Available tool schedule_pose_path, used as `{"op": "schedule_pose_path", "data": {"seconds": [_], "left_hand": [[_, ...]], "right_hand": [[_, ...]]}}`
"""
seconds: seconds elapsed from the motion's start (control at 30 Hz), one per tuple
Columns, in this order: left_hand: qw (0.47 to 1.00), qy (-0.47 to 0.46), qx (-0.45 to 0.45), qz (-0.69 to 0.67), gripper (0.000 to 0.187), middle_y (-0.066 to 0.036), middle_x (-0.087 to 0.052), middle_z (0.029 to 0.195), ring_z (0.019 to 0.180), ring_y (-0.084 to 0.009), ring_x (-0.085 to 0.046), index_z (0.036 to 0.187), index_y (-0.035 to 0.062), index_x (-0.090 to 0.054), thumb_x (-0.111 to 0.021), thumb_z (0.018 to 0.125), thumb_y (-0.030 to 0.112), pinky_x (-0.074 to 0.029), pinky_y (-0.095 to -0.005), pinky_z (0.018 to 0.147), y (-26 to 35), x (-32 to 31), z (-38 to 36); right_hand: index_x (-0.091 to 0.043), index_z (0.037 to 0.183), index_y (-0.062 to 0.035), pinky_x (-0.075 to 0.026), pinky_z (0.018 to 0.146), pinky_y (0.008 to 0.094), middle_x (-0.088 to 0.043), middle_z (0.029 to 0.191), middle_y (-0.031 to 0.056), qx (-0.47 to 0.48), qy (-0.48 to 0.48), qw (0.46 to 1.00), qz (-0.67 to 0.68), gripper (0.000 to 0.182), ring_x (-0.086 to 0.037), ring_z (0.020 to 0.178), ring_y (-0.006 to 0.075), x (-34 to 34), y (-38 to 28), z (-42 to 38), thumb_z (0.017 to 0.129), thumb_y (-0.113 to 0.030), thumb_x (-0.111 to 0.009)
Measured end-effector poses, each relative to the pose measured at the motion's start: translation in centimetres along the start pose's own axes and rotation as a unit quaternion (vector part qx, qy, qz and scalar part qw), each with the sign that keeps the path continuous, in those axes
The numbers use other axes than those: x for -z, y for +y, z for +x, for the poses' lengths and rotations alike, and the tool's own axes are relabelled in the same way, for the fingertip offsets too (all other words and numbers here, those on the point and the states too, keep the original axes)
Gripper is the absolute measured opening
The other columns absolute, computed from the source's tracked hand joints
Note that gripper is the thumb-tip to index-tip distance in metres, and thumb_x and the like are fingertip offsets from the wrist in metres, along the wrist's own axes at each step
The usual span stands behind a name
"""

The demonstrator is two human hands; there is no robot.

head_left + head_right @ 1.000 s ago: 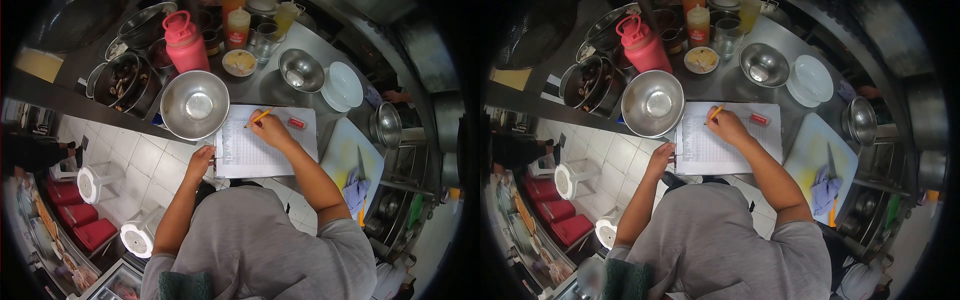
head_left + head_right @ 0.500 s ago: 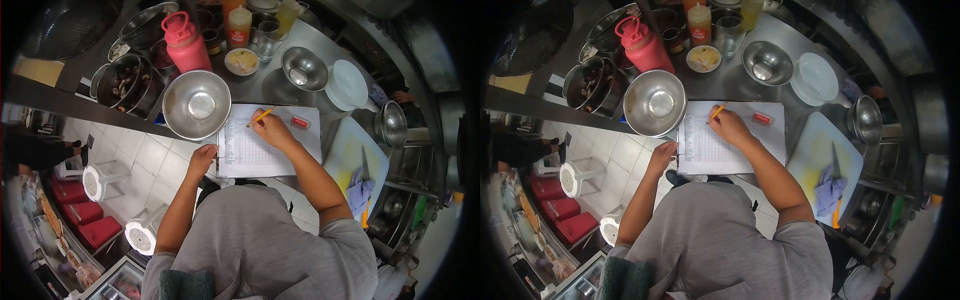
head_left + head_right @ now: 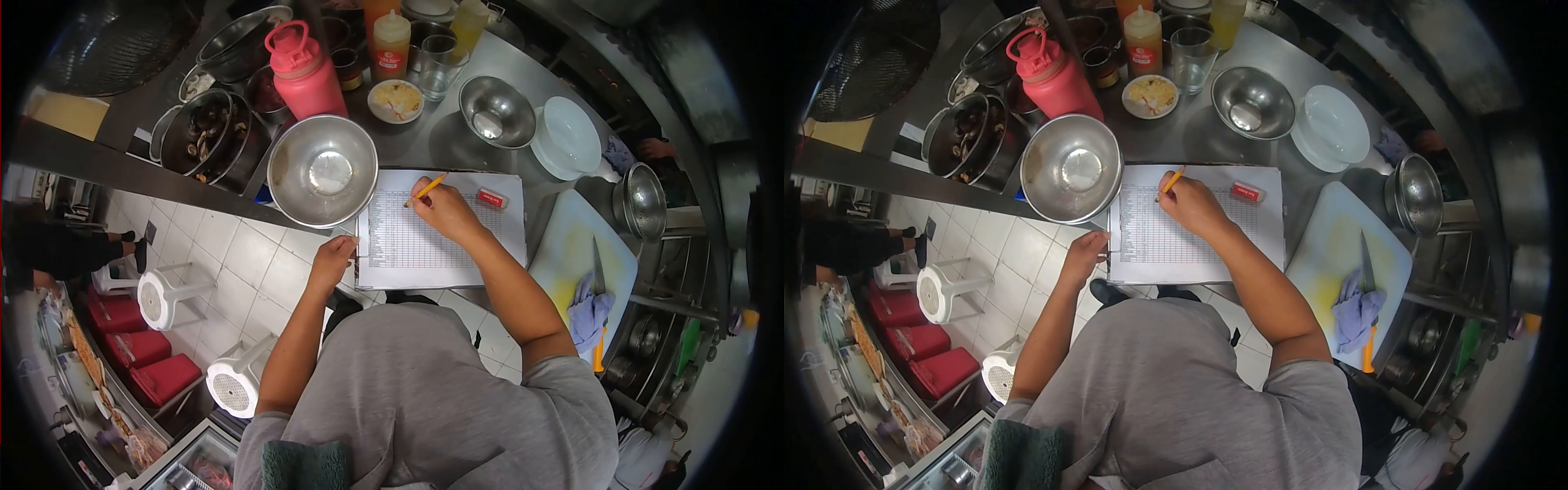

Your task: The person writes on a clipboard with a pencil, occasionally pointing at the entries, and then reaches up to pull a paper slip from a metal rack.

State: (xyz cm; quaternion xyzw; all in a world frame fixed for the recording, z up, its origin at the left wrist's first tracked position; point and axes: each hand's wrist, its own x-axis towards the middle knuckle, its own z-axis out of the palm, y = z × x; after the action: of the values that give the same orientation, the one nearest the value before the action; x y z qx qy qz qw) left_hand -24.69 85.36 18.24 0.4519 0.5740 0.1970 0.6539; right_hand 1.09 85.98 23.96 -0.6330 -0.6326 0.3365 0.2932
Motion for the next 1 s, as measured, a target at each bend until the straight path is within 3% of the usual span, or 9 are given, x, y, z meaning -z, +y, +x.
{"op": "schedule_pose_path", "data": {"seconds": [0.17,0.47,0.67,0.87,1.0], "left_hand": [[1.000,-0.009,-0.006,0.005,0.030,-0.002,-0.063,0.086,0.080,-0.0121,-0.060,0.098,0.0053,-0.063,-0.057,0.089,0.034,-0.046,-0.0280,0.073,-0.45,0.23,0.16],[1.000,0.005,-0.010,-0.005,0.029,-0.001,-0.062,0.078,0.074,-0.0106,-0.057,0.090,0.0041,-0.064,-0.057,0.088,0.032,-0.043,-0.0263,0.066,-0.33,-0.11,0.05],[1.000,-0.012,-0.013,0.017,0.031,-0.002,-0.063,0.084,0.077,-0.0112,-0.059,0.097,0.0049,-0.062,-0.057,0.089,0.035,-0.046,-0.0273,0.072,-0.64,0.26,0.34],[1.000,-0.013,-0.009,0.020,0.030,-0.002,-0.063,0.083,0.077,-0.0108,-0.059,0.094,0.0057,-0.062,-0.057,0.089,0.035,-0.047,-0.0270,0.071,-0.68,0.28,0.42],[1.000,0.010,-0.013,0.008,0.029,-0.001,-0.062,0.077,0.073,-0.0105,-0.058,0.090,0.0045,-0.064,-0.058,0.088,0.033,-0.043,-0.0257,0.065,-0.53,-0.04,0.23]], "right_hand": [[-0.056,0.086,-0.0034,-0.049,0.066,0.0399,-0.062,0.073,0.0148,-0.005,-0.001,1.000,-0.003,0.013,-0.062,0.070,0.0323,0.11,-0.28,-0.06,0.082,-0.015,-0.060],[-0.057,0.086,-0.0034,-0.050,0.065,0.0396,-0.063,0.071,0.0157,-0.005,0.022,1.000,-0.011,0.011,-0.063,0.068,0.0334,-0.33,0.06,-0.04,0.081,-0.013,-0.060],[-0.057,0.086,-0.0035,-0.050,0.065,0.0396,-0.063,0.071,0.0155,-0.008,0.014,1.000,-0.019,0.012,-0.063,0.068,0.0331,-0.28,-0.07,-0.13,0.082,-0.014,-0.061],[-0.056,0.086,-0.0037,-0.049,0.065,0.0401,-0.063,0.071,0.0150,0.001,0.010,1.000,-0.014,0.013,-0.063,0.068,0.0329,-0.24,-0.15,-0.14,0.082,-0.015,-0.061],[-0.056,0.085,-0.0040,-0.049,0.065,0.0400,-0.062,0.071,0.0148,0.007,0.009,1.000,-0.017,0.012,-0.062,0.068,0.0327,-0.21,-0.06,-0.22,0.082,-0.015,-0.061]]}}
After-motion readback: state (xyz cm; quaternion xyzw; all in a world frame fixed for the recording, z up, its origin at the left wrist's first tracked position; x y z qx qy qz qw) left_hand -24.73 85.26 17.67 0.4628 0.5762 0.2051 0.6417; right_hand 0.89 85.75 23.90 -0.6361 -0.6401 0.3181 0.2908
